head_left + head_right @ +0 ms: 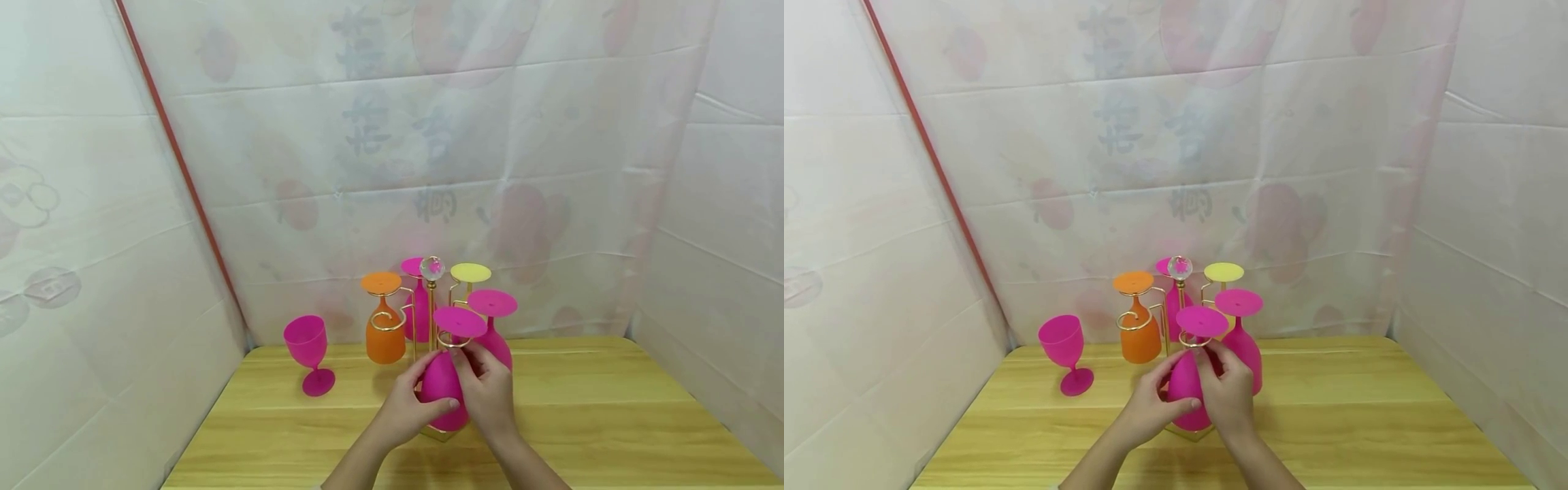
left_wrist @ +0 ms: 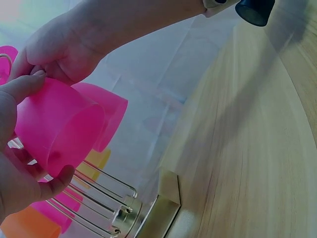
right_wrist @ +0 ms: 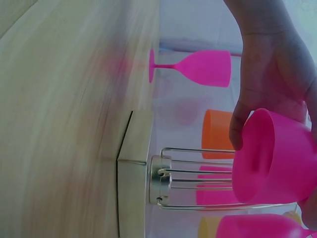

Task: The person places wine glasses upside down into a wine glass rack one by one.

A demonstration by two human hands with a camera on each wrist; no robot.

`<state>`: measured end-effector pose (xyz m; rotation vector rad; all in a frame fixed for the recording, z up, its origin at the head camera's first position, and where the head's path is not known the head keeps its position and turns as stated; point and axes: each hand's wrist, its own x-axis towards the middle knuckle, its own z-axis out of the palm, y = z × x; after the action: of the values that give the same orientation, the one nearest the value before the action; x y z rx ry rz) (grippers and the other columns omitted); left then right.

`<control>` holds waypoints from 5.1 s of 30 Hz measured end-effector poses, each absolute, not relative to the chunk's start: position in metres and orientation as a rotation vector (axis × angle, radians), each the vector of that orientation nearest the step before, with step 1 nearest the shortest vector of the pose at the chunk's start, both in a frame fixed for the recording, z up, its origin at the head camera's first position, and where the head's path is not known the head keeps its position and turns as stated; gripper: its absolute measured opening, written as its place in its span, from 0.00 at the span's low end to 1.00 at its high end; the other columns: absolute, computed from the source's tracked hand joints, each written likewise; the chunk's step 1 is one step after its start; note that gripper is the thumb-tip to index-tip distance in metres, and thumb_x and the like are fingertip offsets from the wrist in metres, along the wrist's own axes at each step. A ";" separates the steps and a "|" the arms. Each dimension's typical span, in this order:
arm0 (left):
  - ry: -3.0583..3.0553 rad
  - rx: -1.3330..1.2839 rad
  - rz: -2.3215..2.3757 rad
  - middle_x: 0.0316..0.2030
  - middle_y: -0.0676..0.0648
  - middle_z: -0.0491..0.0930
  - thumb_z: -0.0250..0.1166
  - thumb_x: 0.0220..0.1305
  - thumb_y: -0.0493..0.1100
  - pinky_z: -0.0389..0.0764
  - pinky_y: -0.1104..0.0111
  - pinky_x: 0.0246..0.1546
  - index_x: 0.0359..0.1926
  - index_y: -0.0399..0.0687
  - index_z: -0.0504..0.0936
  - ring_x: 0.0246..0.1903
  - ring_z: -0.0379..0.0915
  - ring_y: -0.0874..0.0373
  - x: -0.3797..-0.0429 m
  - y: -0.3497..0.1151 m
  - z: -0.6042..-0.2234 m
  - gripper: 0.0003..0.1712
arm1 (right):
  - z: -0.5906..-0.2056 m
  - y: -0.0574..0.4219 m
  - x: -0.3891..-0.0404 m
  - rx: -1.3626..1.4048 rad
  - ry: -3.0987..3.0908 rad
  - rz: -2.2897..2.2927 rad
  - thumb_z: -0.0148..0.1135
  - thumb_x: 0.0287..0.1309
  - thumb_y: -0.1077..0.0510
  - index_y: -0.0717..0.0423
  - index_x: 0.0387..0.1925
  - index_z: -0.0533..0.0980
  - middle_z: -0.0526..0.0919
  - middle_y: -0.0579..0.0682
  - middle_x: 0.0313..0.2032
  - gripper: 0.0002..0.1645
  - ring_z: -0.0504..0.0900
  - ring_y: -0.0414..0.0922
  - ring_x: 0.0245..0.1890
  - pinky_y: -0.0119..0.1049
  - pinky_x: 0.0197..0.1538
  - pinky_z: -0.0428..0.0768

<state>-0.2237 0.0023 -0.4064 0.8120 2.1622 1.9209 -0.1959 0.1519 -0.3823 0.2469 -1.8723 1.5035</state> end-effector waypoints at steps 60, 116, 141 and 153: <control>2.130 0.918 1.898 0.63 0.57 0.70 0.71 0.60 0.48 0.76 0.66 0.57 0.71 0.73 0.61 0.59 0.70 0.56 -0.224 -0.004 -0.420 0.42 | -0.389 0.149 -0.195 0.367 -1.890 1.380 0.67 0.60 0.63 0.53 0.45 0.82 0.88 0.47 0.40 0.11 0.86 0.36 0.42 0.27 0.44 0.83; 2.517 0.730 2.024 0.62 0.36 0.73 0.67 0.64 0.39 0.84 0.60 0.47 0.53 0.38 0.79 0.64 0.67 0.37 -0.276 -0.009 -0.469 0.18 | -0.389 0.149 -0.195 0.356 -1.871 1.400 0.66 0.60 0.63 0.51 0.46 0.83 0.88 0.46 0.40 0.13 0.86 0.38 0.42 0.28 0.44 0.84; 2.431 0.861 1.913 0.68 0.28 0.63 0.50 0.73 0.31 0.62 0.44 0.66 0.56 0.28 0.78 0.70 0.56 0.33 -0.267 -0.011 -0.442 0.17 | -0.388 0.148 -0.192 0.393 -1.823 1.377 0.68 0.57 0.68 0.52 0.43 0.84 0.88 0.48 0.38 0.13 0.86 0.38 0.40 0.26 0.43 0.83; 2.420 0.889 1.898 0.65 0.29 0.66 0.51 0.73 0.33 0.77 0.50 0.56 0.52 0.28 0.80 0.67 0.60 0.33 -0.261 -0.014 -0.433 0.15 | -0.390 0.152 -0.193 0.376 -1.881 1.380 0.67 0.59 0.64 0.54 0.45 0.82 0.88 0.48 0.40 0.11 0.86 0.36 0.43 0.28 0.46 0.83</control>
<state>-0.2610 -0.0137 -0.4328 0.8888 2.4200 1.8982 -0.1927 0.1517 -0.3904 0.3765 -1.8809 1.3801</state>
